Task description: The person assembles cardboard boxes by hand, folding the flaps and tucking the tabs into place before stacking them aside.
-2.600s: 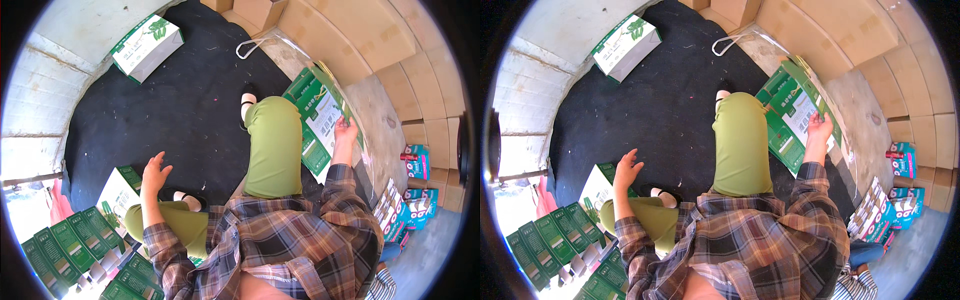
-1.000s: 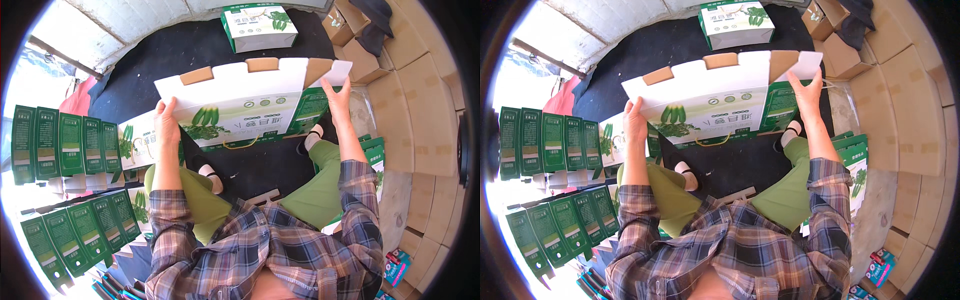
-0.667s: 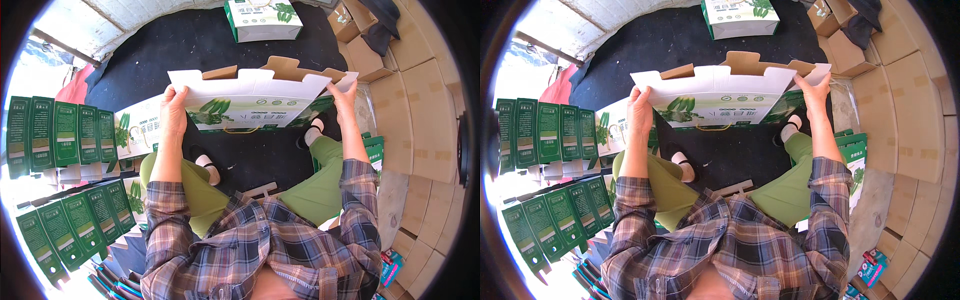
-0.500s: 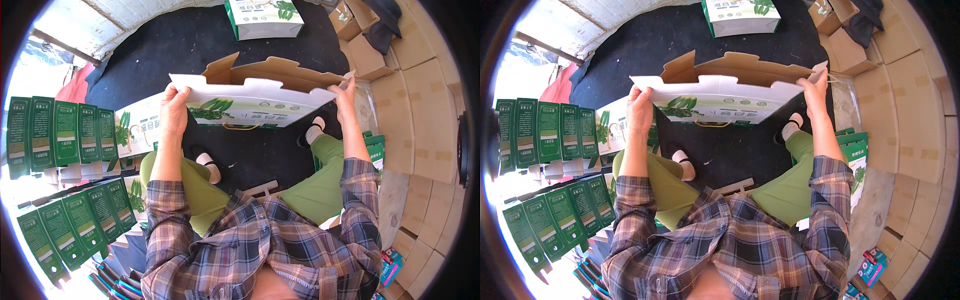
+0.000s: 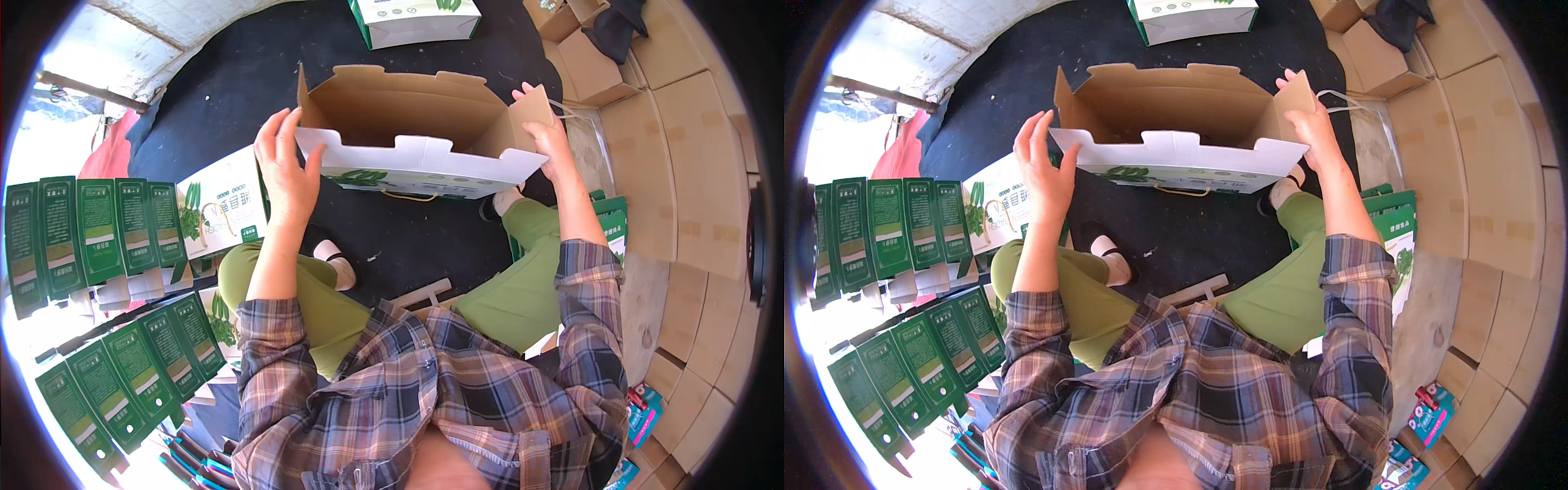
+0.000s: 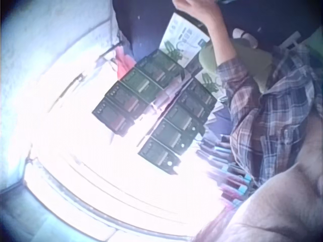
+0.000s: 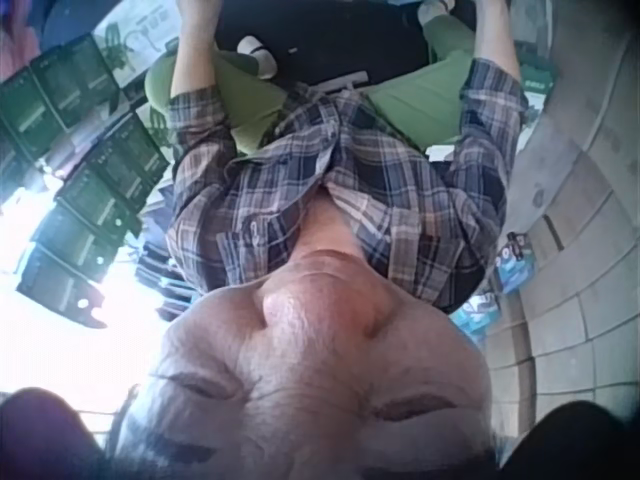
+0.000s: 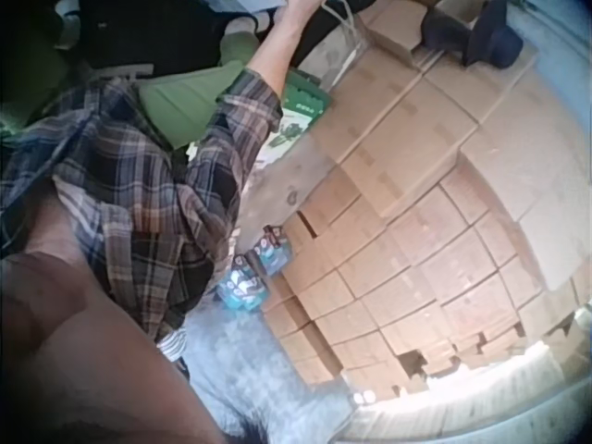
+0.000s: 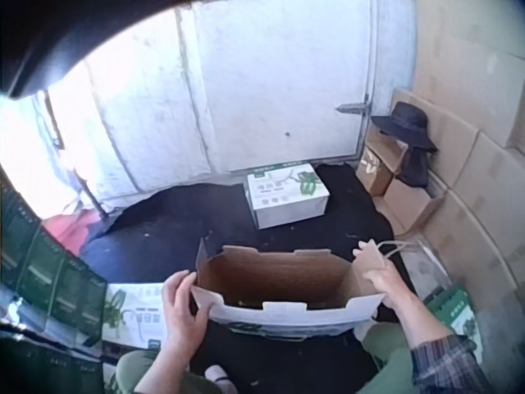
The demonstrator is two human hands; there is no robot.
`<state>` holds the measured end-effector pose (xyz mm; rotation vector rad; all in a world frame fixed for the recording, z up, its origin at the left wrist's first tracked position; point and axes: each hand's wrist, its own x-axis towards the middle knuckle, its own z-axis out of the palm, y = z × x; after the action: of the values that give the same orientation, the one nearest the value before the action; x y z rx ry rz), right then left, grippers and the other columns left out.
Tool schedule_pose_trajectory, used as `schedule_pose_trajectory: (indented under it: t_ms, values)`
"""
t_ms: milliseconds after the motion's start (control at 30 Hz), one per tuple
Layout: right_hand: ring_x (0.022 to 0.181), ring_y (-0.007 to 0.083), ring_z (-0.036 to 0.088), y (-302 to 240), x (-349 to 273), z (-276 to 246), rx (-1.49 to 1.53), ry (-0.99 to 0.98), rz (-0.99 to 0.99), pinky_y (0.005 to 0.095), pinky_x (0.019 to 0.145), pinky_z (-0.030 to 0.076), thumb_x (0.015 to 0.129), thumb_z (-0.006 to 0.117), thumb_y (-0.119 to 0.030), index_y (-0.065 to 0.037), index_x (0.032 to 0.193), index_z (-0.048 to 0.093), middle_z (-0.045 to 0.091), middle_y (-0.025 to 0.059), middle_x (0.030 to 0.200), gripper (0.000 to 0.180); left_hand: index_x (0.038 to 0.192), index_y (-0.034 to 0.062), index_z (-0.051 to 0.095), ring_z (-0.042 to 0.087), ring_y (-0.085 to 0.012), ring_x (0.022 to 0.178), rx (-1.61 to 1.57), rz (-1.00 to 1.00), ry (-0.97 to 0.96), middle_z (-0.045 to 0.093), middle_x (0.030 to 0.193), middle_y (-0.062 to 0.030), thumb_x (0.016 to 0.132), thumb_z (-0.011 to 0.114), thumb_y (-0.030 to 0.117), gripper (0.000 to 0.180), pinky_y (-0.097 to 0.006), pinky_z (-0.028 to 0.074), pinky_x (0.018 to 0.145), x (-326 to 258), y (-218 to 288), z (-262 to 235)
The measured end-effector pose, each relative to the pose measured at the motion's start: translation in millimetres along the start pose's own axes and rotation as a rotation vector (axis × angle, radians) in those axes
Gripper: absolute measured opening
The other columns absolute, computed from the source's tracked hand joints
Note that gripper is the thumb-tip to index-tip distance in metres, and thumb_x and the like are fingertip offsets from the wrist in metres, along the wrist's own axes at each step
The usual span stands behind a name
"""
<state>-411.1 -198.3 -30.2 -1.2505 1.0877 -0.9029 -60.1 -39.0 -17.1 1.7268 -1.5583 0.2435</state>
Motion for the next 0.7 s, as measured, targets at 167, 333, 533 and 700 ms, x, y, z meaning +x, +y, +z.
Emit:
schedule_pose_trajectory:
  t_ms: [167,333,533,700]
  values:
    - [0.130,0.0207,0.042,-4,-3,3,-0.090,-0.031,-0.014,0.0329,0.108,0.031,0.076,0.042,0.005,-0.006,0.144,0.035,0.043,0.0114,0.143,0.069,0.126,0.0089,0.053,0.052,-0.0313,0.113,0.045,0.396,-0.196,0.056,0.122,-0.0109,0.071,0.076,0.009,0.060,-0.043,0.039,0.098,10,11,-1]
    - [0.130,0.0202,0.042,-6,-2,3,0.054,-0.109,-0.049,0.0326,0.109,0.030,0.077,0.042,0.007,-0.006,0.144,0.033,0.043,0.0112,0.144,0.070,0.130,0.0094,0.051,0.057,-0.0270,0.107,0.249,0.095,-0.503,0.059,0.120,-0.0097,0.075,0.074,0.036,0.066,-0.039,0.042,0.092,24,3,-1]
    - [0.131,0.0205,0.041,-8,-1,5,-0.054,-0.089,-0.064,0.0324,0.109,0.031,0.078,0.042,0.008,-0.007,0.145,0.032,0.042,0.0115,0.144,0.069,0.136,0.0101,0.044,0.053,-0.0293,0.113,0.284,0.053,-0.348,0.053,0.128,-0.0133,0.075,0.075,0.038,0.074,-0.041,0.040,0.095,14,18,10]
    - [0.131,0.0207,0.042,-3,1,-1,0.004,-0.083,-0.054,0.0323,0.108,0.032,0.078,0.043,0.007,-0.007,0.145,0.032,0.041,0.0120,0.145,0.070,0.139,0.0099,0.042,0.045,-0.0323,0.124,0.396,-0.054,-0.326,0.047,0.135,-0.0168,0.078,0.074,0.031,0.072,-0.047,0.032,0.105,14,1,19]
